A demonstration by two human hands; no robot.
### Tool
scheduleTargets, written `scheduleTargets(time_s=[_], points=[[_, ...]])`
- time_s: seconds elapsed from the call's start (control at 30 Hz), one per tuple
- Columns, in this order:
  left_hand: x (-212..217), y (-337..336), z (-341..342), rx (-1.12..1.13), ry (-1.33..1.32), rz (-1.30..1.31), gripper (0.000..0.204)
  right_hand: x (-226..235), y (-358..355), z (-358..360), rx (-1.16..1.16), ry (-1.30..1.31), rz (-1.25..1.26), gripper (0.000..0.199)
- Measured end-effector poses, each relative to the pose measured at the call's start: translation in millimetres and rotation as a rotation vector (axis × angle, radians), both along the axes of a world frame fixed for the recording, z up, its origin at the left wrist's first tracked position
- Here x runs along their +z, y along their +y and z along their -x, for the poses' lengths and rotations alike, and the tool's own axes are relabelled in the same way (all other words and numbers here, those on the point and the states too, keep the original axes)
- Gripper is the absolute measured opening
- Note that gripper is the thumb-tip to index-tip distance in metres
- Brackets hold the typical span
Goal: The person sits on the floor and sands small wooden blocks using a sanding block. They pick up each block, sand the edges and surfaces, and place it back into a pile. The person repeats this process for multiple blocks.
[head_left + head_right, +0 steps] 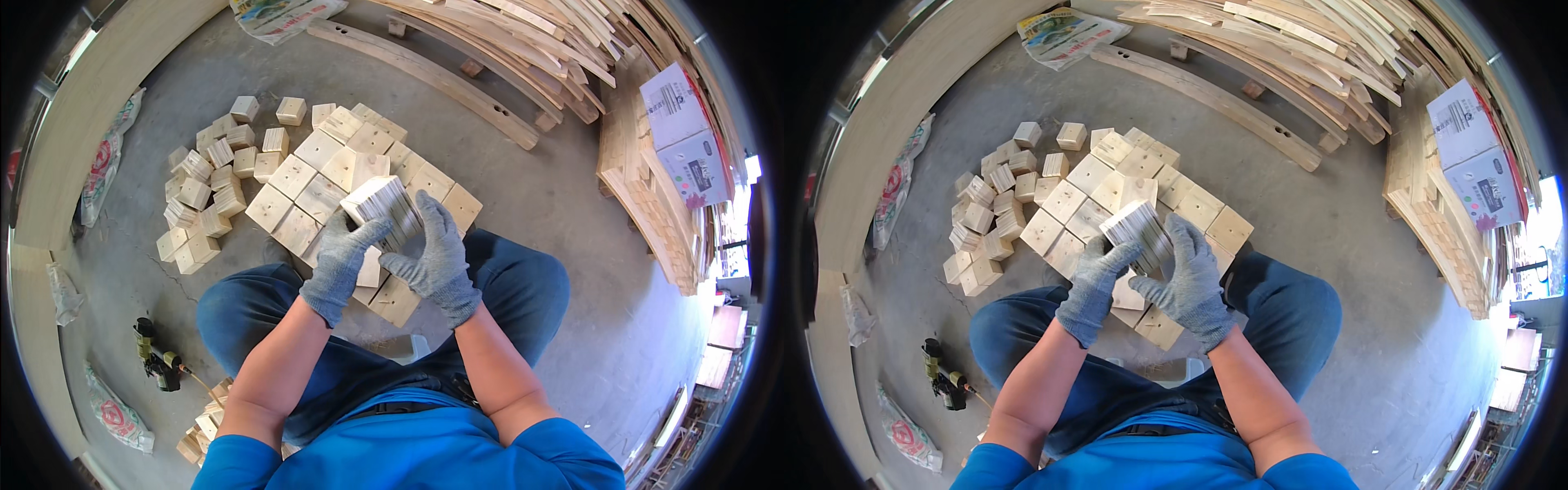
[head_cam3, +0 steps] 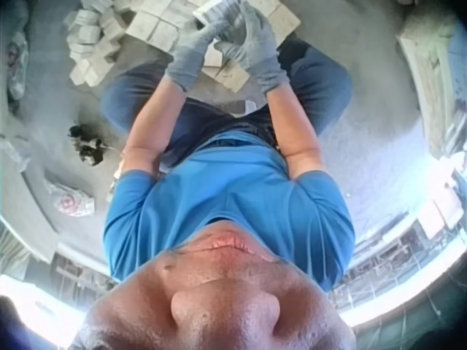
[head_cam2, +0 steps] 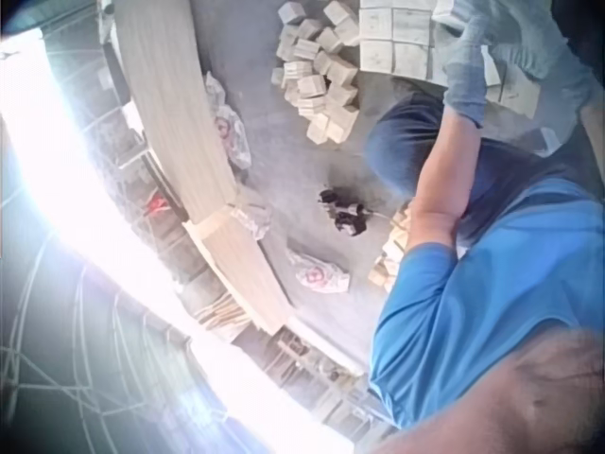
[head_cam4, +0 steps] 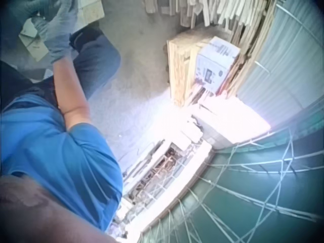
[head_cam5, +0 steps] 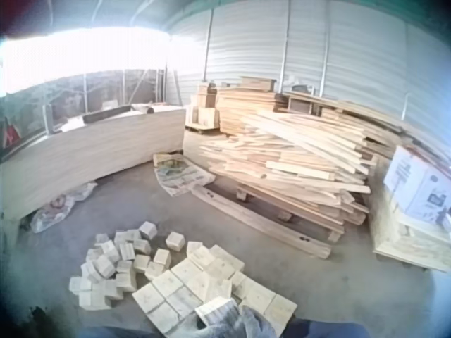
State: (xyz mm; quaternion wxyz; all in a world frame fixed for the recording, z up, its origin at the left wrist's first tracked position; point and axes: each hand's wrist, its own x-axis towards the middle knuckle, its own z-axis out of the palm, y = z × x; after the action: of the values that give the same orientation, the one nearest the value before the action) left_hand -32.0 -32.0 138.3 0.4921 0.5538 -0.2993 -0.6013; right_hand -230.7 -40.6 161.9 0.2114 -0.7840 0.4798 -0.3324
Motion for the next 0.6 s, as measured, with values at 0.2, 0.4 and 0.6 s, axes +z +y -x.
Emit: scheduleTargets(time_s=[0.2, 0.4, 0.6], points=[[5, -7, 7, -0.055, -0.057, 0.111, 0.071, 1, -8, -10, 0.052, -0.128, -0.092, 0.104], [31, -12, -1, -0.106, 0.351, 0.085, 0.07, 10, -28, 40, 0.128, -0.893, -0.573, 0.084], [31, -17, 8, -0.158, 0.421, 0.042, 0.076, 1, -33, 60, 0.107, -1.088, -0.663, 0.067]])
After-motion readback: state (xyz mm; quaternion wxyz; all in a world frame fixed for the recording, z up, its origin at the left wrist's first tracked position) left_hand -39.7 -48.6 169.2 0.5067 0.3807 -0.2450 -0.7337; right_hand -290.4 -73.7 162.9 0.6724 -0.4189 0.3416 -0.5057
